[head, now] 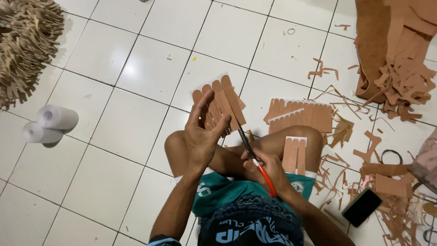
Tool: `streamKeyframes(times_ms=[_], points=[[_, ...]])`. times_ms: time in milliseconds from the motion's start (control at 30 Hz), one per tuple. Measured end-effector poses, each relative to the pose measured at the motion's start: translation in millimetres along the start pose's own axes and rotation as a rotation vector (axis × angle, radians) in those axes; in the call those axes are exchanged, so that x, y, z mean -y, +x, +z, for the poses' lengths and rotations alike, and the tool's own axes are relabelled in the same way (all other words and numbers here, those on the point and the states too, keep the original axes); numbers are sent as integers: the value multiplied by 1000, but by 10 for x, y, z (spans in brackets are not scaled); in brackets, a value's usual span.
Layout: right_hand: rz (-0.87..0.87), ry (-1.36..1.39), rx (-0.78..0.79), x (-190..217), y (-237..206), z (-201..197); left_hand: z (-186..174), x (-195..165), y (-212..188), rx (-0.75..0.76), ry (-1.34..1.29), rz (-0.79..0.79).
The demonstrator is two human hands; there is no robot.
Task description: The person sits on the floor and uses red-handled scissors to cut individual shapes from a sheet of brown craft material. They repeatedly trim the edges of each shape and place the finished pieces on the floor.
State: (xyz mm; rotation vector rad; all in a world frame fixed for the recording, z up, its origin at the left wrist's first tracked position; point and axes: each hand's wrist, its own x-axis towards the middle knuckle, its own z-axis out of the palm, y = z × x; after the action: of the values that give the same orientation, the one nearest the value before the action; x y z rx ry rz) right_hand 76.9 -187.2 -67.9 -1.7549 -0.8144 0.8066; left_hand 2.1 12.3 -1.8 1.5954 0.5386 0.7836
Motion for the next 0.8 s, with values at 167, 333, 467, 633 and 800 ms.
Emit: streamKeyframes(times_ms=[167,333,467,633,800], points=[[-121,30,-11,90,44,-13,29,-24,-30,14,-3,-18],[-73,13,-10,83,50,-25,54,-29,-28,5,-15,-1],[-78,-15,-8,72,53,-33,66,-48,-43,-6,18,8],[-71,2,-20,74,35,-35,68,-69,-46,0,-25,-17],[40,39,-34,44,25,-33,71,-77,-57,9,-24,-1]])
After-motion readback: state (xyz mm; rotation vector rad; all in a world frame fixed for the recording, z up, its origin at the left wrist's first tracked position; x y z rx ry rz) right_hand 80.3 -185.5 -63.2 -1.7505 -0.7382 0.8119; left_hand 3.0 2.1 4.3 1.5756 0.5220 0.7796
